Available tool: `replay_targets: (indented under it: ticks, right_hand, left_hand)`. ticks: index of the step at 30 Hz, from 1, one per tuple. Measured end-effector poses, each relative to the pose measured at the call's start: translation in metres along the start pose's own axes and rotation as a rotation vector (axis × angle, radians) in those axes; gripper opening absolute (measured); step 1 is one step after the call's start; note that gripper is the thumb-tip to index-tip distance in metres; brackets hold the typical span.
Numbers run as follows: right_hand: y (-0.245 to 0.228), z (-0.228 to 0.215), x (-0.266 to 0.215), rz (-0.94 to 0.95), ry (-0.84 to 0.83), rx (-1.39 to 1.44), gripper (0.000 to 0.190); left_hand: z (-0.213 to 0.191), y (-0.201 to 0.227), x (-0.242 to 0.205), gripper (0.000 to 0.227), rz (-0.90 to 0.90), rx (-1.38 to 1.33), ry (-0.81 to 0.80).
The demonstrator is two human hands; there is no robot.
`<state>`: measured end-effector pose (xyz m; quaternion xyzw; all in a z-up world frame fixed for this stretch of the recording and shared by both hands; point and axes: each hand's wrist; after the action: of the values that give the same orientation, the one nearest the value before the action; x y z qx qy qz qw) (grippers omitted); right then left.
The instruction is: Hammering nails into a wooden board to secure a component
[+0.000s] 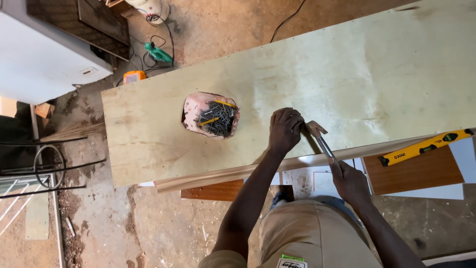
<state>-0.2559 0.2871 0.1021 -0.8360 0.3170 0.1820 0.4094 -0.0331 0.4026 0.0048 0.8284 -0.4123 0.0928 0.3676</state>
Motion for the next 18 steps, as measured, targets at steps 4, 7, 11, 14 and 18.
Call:
replay_targets:
  ticks: [4, 7, 11, 14, 18]
  right_hand:
    - [0.012, 0.003, -0.006, -0.041, -0.009, 0.227, 0.076]
    - [0.034, 0.01, 0.0, -0.04, 0.016, 0.374, 0.069]
    - [0.022, 0.003, -0.014, -0.022, 0.037, 0.524, 0.068]
    - [0.012, 0.001, -0.02, -0.151, 0.035, 0.584, 0.067]
    - [0.013, 0.012, -0.015, -0.314, 0.055, 0.64, 0.066]
  left_hand:
    - [-0.002, 0.005, -0.008, 0.004, -0.043, -0.051, -0.031]
    - [0.001, 0.003, -0.004, 0.01, -0.016, -0.031, -0.054]
    - [0.002, 0.005, -0.004, 0.017, 0.028, 0.006, -0.056]
    - [0.005, 0.004, -0.005, 0.016, 0.04, 0.057, -0.076]
    - [-0.001, 0.01, -0.006, 0.009, 0.022, 0.082, -0.109]
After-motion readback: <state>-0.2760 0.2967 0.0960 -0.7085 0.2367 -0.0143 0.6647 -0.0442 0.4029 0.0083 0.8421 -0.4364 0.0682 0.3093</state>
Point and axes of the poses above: each hand's wrist, its own x-axis towards the middle knuckle, its own z-axis out of the palm, y = z × x, and after that the axes turned 8 degrees about -y, right-handed
